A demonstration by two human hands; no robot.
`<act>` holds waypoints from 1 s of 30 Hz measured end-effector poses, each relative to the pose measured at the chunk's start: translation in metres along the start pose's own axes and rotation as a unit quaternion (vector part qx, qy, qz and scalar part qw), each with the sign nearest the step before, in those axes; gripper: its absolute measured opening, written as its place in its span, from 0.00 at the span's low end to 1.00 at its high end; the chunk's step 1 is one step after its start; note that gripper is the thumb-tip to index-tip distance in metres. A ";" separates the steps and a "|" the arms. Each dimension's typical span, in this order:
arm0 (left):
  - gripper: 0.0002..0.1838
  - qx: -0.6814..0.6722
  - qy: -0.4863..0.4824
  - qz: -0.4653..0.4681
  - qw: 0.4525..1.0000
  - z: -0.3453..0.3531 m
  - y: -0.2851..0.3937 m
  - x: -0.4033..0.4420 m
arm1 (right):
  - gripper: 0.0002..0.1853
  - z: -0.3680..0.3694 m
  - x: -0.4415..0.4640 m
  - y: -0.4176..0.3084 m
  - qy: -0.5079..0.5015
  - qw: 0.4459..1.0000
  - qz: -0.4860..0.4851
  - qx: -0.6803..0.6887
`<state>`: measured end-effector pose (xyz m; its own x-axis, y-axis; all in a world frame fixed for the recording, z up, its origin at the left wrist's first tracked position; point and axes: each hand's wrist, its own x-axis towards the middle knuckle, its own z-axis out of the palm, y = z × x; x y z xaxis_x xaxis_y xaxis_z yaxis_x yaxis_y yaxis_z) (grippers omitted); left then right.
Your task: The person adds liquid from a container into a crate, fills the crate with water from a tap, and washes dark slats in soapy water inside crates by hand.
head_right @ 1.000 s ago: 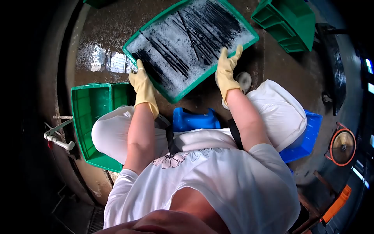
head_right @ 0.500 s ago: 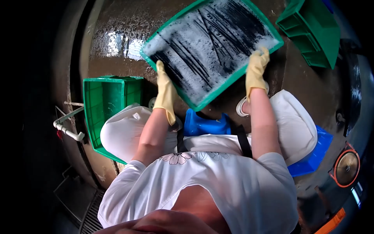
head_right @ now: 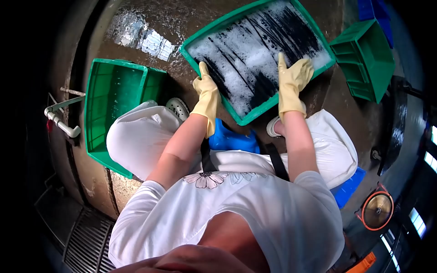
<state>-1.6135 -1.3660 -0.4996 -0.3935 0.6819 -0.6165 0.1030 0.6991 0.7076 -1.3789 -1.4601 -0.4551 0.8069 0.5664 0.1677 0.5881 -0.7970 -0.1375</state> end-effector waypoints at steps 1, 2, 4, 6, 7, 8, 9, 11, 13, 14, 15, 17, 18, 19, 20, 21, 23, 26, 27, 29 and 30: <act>0.44 0.016 -0.006 0.019 1.000 -0.006 0.008 -0.007 | 0.61 -0.006 -0.010 -0.012 -0.006 1.000 0.010 -0.007; 0.42 0.035 -0.012 0.036 0.999 -0.011 0.015 -0.013 | 0.60 0.002 -0.022 -0.016 0.010 1.000 0.022 0.000; 0.40 0.037 0.015 0.055 0.998 -0.012 0.021 -0.020 | 0.57 0.005 -0.042 -0.024 0.053 0.997 0.019 0.057; 0.40 0.029 0.011 0.054 0.998 -0.013 0.022 -0.022 | 0.53 0.011 -0.059 -0.039 0.131 0.981 -0.024 0.138; 0.40 0.024 0.022 0.060 0.998 -0.011 0.020 -0.022 | 0.50 0.000 -0.069 -0.054 0.141 0.976 -0.070 0.151; 0.39 0.017 0.034 0.064 0.997 -0.011 0.020 -0.023 | 0.47 0.000 -0.076 -0.063 0.182 0.950 -0.170 0.188; 0.39 0.016 0.033 0.064 0.997 -0.011 0.021 -0.024 | 0.47 0.005 -0.080 -0.071 0.193 0.920 -0.278 0.196; 0.39 0.021 0.020 0.051 0.998 -0.014 0.023 -0.026 | 0.44 -0.019 -0.103 -0.106 0.076 0.937 -0.291 0.179; 0.38 0.004 0.026 0.058 0.998 -0.011 0.020 -0.026 | 0.41 0.000 -0.115 -0.115 0.027 0.945 -0.291 0.145; 0.38 -0.011 0.031 0.066 0.997 -0.009 0.018 -0.025 | 0.36 0.001 -0.117 -0.116 0.053 0.944 -0.267 0.186; 0.38 0.026 0.045 0.057 0.997 -0.007 0.016 -0.021 | 0.31 0.000 -0.113 -0.109 0.055 0.943 -0.270 0.189; 0.38 0.013 0.011 0.033 0.999 -0.011 0.021 -0.022 | 0.27 0.004 -0.097 -0.093 0.085 0.935 -0.290 0.184; 0.38 0.018 0.014 0.037 0.999 -0.012 0.023 -0.024 | 0.25 0.007 -0.086 -0.086 0.107 0.928 -0.292 0.204; 0.39 0.022 0.018 0.039 0.999 -0.011 0.024 -0.025 | 0.24 0.007 -0.069 -0.084 0.116 0.914 -0.312 0.232; 0.38 0.002 0.040 0.045 0.998 -0.009 0.025 -0.027 | 0.24 0.007 -0.052 -0.088 0.118 0.908 -0.333 0.227; 0.37 -0.030 0.009 0.044 0.999 -0.012 0.025 -0.029 | 0.23 0.009 -0.034 -0.095 0.119 0.901 -0.352 0.224; 0.37 -0.010 0.020 0.042 0.999 -0.010 0.023 -0.025 | 0.22 0.007 0.000 -0.125 0.069 0.914 -0.375 0.139; 0.37 0.009 0.047 0.052 0.998 -0.007 0.020 -0.024 | 0.14 0.024 0.043 -0.163 -0.005 0.897 -0.442 -0.018; 0.37 0.016 0.044 0.058 0.997 -0.006 0.016 -0.020 | 0.10 0.029 0.053 -0.172 -0.030 0.868 -0.486 -0.097; 0.36 0.030 0.054 0.071 0.996 -0.006 0.016 -0.019 | 0.10 0.029 0.061 -0.188 -0.071 0.859 -0.496 -0.104; 0.35 0.037 0.075 0.081 0.993 0.000 0.008 -0.015 | 0.11 0.030 0.064 -0.193 -0.118 0.850 -0.499 -0.118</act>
<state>-1.6070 -1.3703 -0.4848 -0.4975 0.7505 -0.4351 0.2397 0.6009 0.7625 -1.4396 -1.2639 -0.4467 -0.0835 0.9894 -0.1185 0.9813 0.1023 0.1628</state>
